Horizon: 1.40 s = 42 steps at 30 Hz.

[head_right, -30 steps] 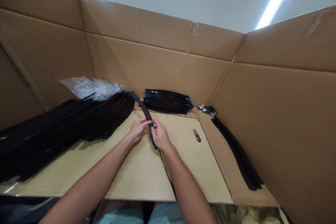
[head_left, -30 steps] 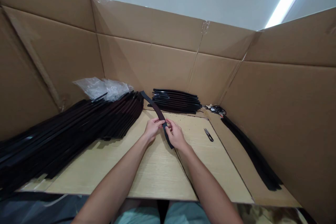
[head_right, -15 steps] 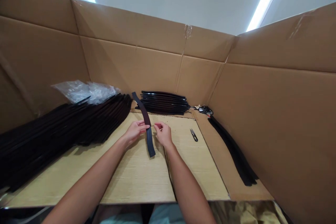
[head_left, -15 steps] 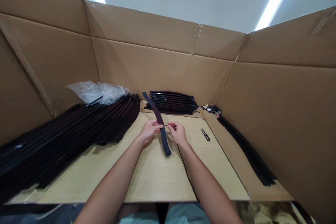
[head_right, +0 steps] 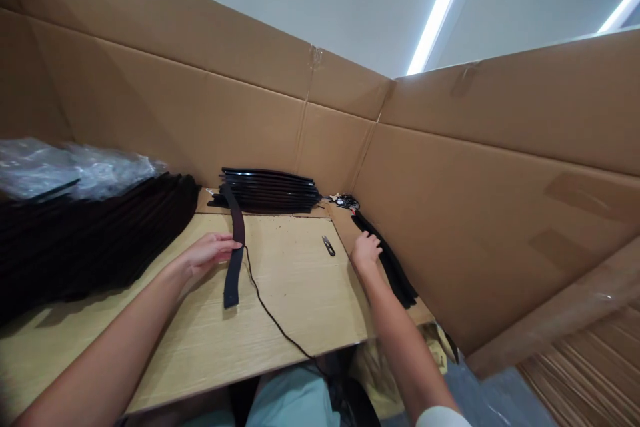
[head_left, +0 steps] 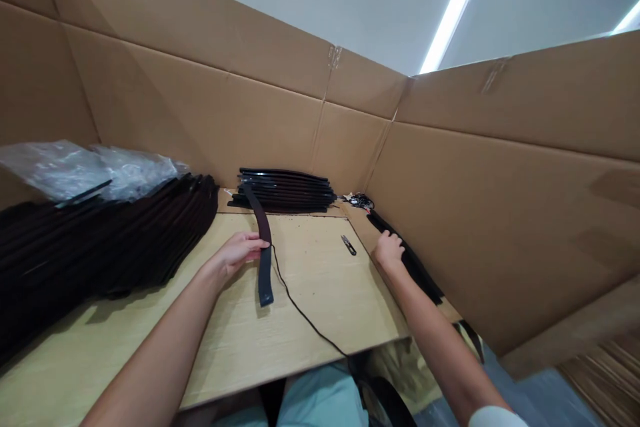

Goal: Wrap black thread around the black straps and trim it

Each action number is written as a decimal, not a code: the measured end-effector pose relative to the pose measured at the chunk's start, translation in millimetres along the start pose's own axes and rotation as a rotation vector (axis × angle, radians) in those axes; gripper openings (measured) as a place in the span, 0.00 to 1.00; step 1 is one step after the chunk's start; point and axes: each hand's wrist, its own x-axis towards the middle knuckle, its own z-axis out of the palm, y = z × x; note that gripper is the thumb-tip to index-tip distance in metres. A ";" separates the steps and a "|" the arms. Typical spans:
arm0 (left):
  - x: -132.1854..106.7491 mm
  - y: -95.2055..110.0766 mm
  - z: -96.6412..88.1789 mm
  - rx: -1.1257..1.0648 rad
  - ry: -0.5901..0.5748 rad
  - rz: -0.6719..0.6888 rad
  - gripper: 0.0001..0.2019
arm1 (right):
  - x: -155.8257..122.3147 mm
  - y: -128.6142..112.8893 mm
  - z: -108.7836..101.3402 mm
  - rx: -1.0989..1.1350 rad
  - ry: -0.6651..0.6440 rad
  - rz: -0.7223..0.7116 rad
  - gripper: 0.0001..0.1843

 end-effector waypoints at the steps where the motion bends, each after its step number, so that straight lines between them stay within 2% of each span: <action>1: -0.4 0.5 -0.3 -0.002 -0.010 -0.007 0.10 | 3.0 11.4 -5.2 -0.067 0.000 0.052 0.19; 3: -1.5 1.8 -0.5 -0.002 -0.032 -0.021 0.10 | 4.1 29.5 -11.3 -0.175 -0.011 0.114 0.18; 5: -2.7 3.0 -0.1 -0.006 -0.043 -0.025 0.11 | 0.9 41.9 -13.6 -0.248 -0.029 0.116 0.18; 11: -5.4 3.8 1.3 -0.037 -0.042 -0.031 0.12 | -2.6 55.3 -25.8 -0.274 -0.079 0.091 0.18; 18: -3.7 2.2 -2.4 -0.076 -0.058 -0.028 0.12 | 3.0 52.0 -52.5 -0.023 -0.187 0.121 0.18; 23: -1.6 3.4 -3.3 -0.124 -0.089 -0.015 0.11 | -20.6 30.4 -58.7 0.312 -0.274 0.152 0.17; 26: -2.1 4.6 -2.3 -0.147 -0.109 -0.001 0.10 | -61.2 6.2 -49.7 0.591 -0.353 0.149 0.16; 30: -2.8 5.6 -0.8 -0.173 -0.108 0.025 0.10 | -136.7 -33.8 -26.5 0.979 -0.503 0.132 0.15; 32: -3.3 7.0 -0.9 -0.185 -0.094 0.045 0.10 | -169.9 -51.8 -14.7 1.111 -0.568 0.136 0.14; 34: -4.2 9.2 -1.8 -0.190 -0.083 0.064 0.10 | -191.9 -64.4 -4.5 1.191 -0.617 0.134 0.13; 37: -6.3 12.2 -3.7 -0.176 -0.079 0.074 0.11 | -199.0 -70.5 8.4 1.227 -0.583 0.127 0.14; 42: -7.1 8.7 -1.8 -0.116 -0.107 0.035 0.11 | -161.3 -59.5 28.6 1.161 -0.433 0.080 0.15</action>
